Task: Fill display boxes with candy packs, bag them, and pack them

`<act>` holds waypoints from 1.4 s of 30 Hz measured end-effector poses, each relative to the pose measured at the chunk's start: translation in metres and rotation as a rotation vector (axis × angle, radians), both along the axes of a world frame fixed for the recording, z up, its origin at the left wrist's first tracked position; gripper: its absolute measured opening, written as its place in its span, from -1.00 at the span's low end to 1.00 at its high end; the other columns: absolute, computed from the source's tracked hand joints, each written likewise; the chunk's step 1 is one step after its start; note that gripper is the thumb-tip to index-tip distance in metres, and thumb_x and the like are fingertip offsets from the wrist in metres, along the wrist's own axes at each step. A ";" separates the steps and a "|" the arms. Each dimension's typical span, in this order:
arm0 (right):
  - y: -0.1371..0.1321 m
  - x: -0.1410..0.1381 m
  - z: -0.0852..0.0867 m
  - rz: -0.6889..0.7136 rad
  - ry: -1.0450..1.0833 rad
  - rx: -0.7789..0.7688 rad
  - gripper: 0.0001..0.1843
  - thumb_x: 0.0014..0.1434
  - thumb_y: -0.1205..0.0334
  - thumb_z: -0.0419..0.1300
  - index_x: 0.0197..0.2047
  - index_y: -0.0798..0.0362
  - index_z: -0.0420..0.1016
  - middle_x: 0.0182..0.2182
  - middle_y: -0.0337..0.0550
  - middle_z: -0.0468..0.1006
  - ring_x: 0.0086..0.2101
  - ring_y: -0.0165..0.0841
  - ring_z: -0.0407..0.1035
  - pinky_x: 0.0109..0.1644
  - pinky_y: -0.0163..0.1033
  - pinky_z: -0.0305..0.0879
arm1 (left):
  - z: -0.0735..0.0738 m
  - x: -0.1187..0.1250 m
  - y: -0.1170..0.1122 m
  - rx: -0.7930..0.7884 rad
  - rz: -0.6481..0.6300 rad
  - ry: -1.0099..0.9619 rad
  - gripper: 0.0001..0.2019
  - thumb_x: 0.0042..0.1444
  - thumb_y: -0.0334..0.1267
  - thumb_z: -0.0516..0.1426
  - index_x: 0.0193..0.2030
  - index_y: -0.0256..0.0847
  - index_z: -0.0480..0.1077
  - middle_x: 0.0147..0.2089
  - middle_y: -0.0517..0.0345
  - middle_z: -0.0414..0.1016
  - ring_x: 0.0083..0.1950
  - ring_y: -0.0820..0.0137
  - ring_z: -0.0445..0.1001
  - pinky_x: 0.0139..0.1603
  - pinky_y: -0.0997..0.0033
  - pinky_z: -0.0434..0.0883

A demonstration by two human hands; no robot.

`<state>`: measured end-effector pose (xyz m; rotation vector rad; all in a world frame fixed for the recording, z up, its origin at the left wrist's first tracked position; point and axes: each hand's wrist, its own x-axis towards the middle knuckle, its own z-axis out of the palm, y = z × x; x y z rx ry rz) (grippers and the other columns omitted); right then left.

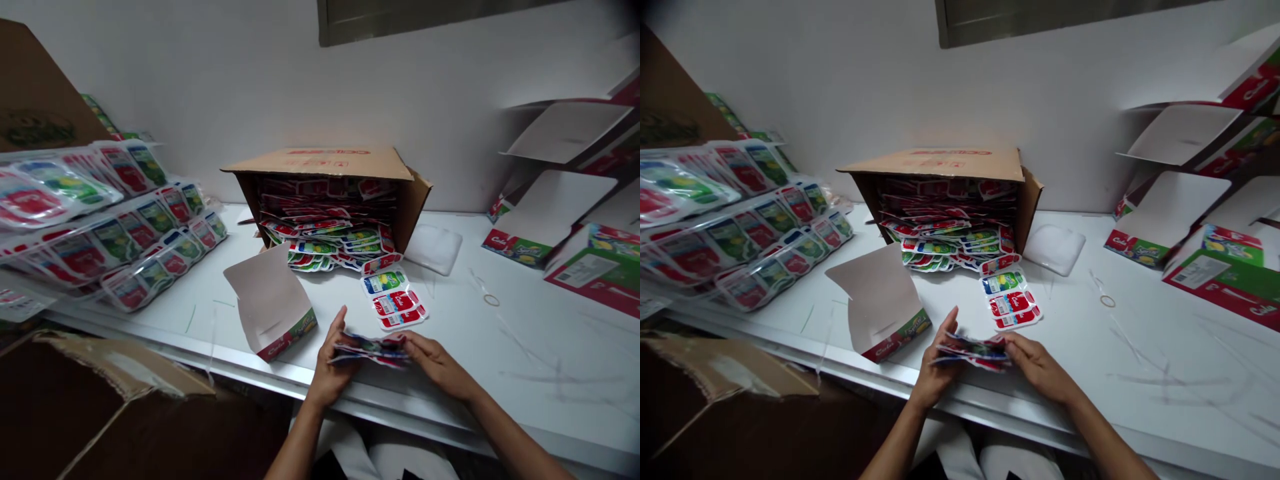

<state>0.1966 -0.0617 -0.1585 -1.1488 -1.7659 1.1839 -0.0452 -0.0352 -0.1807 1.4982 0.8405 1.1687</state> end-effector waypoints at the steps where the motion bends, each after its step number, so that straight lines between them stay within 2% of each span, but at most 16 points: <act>1: -0.003 -0.002 0.005 0.061 0.017 -0.036 -0.56 0.38 -0.04 -0.10 0.12 -0.05 0.44 0.01 -0.12 0.54 -0.01 -0.24 0.41 0.12 -0.14 0.30 | -0.001 0.000 -0.001 -0.043 0.004 -0.042 -0.69 -0.01 -0.25 0.32 -0.13 -0.16 0.39 0.32 -0.09 0.23 0.29 0.10 0.29 0.24 0.06 0.27; 3: -0.001 -0.001 0.008 0.146 0.033 -0.099 -0.46 0.39 -0.08 -0.20 0.03 -0.02 0.52 -0.09 -0.11 0.59 -0.07 -0.23 0.45 0.09 -0.12 0.32 | -0.001 0.000 -0.002 -0.119 0.007 -0.128 -0.41 -0.03 -0.28 0.34 0.13 -0.08 0.22 0.05 -0.02 0.46 0.01 0.24 0.49 0.02 0.22 0.43; 5: 0.012 0.005 0.005 0.109 0.002 -0.112 -0.37 0.40 -0.09 -0.29 -0.01 0.00 0.54 -0.12 -0.08 0.61 -0.09 -0.23 0.47 0.10 -0.08 0.33 | 0.000 0.000 -0.002 -0.129 -0.010 -0.137 -0.26 -0.06 -0.30 0.36 0.24 -0.07 0.13 -0.15 0.12 0.48 -0.20 0.37 0.51 -0.12 0.36 0.45; 7: 0.033 0.015 -0.003 -0.045 -0.144 0.006 -0.43 0.37 -0.10 -0.19 0.10 0.02 0.47 0.02 -0.01 0.54 0.03 -0.17 0.42 0.17 0.00 0.27 | 0.002 0.000 -0.001 -0.058 -0.051 -0.063 -0.45 -0.06 -0.31 0.36 0.10 -0.13 0.35 -0.22 0.15 0.45 -0.23 0.40 0.50 -0.12 0.40 0.43; 10: 0.068 0.028 -0.021 -0.194 -0.489 0.303 -0.40 0.23 -0.09 0.10 0.22 0.06 0.37 0.22 0.10 0.35 0.20 -0.03 0.22 0.26 0.13 0.12 | 0.006 0.000 0.002 0.060 -0.094 0.000 -0.80 -0.04 -0.30 0.34 -0.23 -0.21 0.52 -0.17 0.06 0.49 -0.04 0.25 0.50 0.07 0.28 0.39; 14: 0.093 0.036 -0.038 -0.162 -0.606 0.403 -0.60 0.24 -0.01 0.11 0.04 -0.03 0.55 0.13 0.04 0.45 0.15 -0.02 0.29 0.21 0.20 0.15 | 0.011 0.001 0.000 -0.009 -0.129 0.005 -0.80 0.02 -0.29 0.30 -0.18 -0.20 0.51 -0.10 -0.02 0.58 -0.01 0.20 0.54 0.08 0.21 0.42; 17: 0.091 0.036 -0.038 -0.174 -0.559 0.417 -0.66 0.30 0.03 0.05 -0.05 -0.09 0.60 0.02 -0.06 0.57 0.09 -0.06 0.36 0.20 0.23 0.13 | 0.011 0.001 -0.001 -0.041 -0.126 0.018 -0.79 0.03 -0.26 0.29 -0.18 -0.22 0.50 -0.18 -0.01 0.60 -0.13 0.23 0.57 -0.03 0.23 0.47; 19: 0.082 0.031 -0.033 -0.202 -0.518 0.431 -0.62 0.34 0.05 -0.02 -0.03 -0.07 0.58 0.00 -0.08 0.58 0.08 -0.10 0.38 0.23 0.19 0.12 | 0.009 0.001 -0.001 -0.017 -0.093 0.024 -0.79 0.00 -0.26 0.30 -0.19 -0.21 0.51 0.00 -0.07 0.54 0.02 0.17 0.53 0.10 0.17 0.42; 22: 0.054 0.016 -0.018 -0.179 -0.268 0.303 -0.57 0.38 0.02 -0.09 0.06 -0.05 0.52 0.02 -0.08 0.56 0.03 -0.21 0.42 0.15 0.00 0.28 | 0.005 -0.001 0.000 0.037 -0.002 0.056 -0.79 -0.06 -0.26 0.33 -0.26 -0.21 0.51 0.42 -0.05 0.08 0.35 0.04 0.21 0.37 0.05 0.11; 24: 0.032 0.006 -0.007 -0.048 -0.053 0.106 -0.56 0.38 -0.02 -0.08 0.07 -0.06 0.52 -0.02 -0.10 0.58 -0.04 -0.24 0.47 0.06 -0.11 0.37 | 0.002 -0.001 -0.001 0.015 0.029 0.061 -0.80 -0.06 -0.27 0.33 -0.26 -0.20 0.48 0.47 -0.01 -0.07 0.37 0.02 0.16 0.37 0.04 0.10; 28: 0.010 0.002 0.005 0.156 0.059 -0.108 -0.41 0.38 -0.12 -0.19 -0.06 0.00 0.59 -0.12 -0.07 0.62 -0.09 -0.21 0.49 0.06 -0.07 0.36 | 0.000 0.001 -0.005 -0.115 0.003 -0.098 -0.41 -0.02 -0.30 0.33 0.14 -0.04 0.22 0.12 -0.01 0.43 0.00 0.25 0.50 0.03 0.19 0.41; 30: 0.016 0.011 0.002 0.081 -0.056 -0.038 -0.40 0.38 -0.12 -0.20 -0.03 0.01 0.57 -0.07 -0.04 0.61 -0.05 -0.19 0.47 0.12 -0.01 0.32 | 0.003 0.001 -0.004 -0.128 -0.037 -0.109 -0.28 -0.03 -0.27 0.34 0.24 -0.03 0.12 -0.11 0.10 0.49 -0.19 0.34 0.51 -0.11 0.30 0.43; 33: 0.039 0.029 -0.013 -0.058 -0.416 0.239 -0.48 0.29 -0.11 0.03 0.17 -0.02 0.43 0.15 0.03 0.44 0.15 -0.08 0.30 0.23 0.14 0.16 | 0.010 0.001 -0.001 -0.004 -0.098 0.029 -0.62 -0.04 -0.23 0.34 -0.05 -0.19 0.44 -0.22 0.09 0.45 -0.21 0.32 0.48 -0.13 0.35 0.41; 35: 0.054 0.037 -0.025 -0.066 -0.591 0.381 -0.48 0.25 -0.07 0.10 0.18 -0.01 0.41 0.19 0.07 0.39 0.18 -0.02 0.24 0.23 0.21 0.12 | 0.013 0.001 0.000 0.068 -0.115 0.064 -0.79 -0.03 -0.24 0.33 -0.24 -0.23 0.49 -0.19 0.03 0.47 -0.09 0.23 0.49 -0.02 0.28 0.39; 39: 0.065 0.037 -0.039 -0.101 -0.597 0.456 -0.59 0.33 0.03 -0.02 -0.05 0.05 0.56 0.00 0.10 0.55 0.04 -0.04 0.38 0.16 0.20 0.20 | 0.012 0.001 0.000 -0.008 -0.142 0.008 -0.77 0.02 -0.26 0.30 -0.18 -0.21 0.47 -0.12 -0.02 0.53 0.03 0.15 0.49 0.10 0.16 0.38; 42: 0.052 0.027 -0.033 -0.173 -0.515 0.433 -0.53 0.39 0.04 -0.14 -0.01 0.05 0.52 -0.02 0.07 0.56 -0.01 -0.13 0.42 0.11 0.09 0.29 | 0.008 0.001 0.000 -0.010 -0.120 0.022 -0.77 0.00 -0.27 0.31 -0.18 -0.22 0.46 -0.03 -0.06 0.50 0.08 0.14 0.47 0.15 0.11 0.36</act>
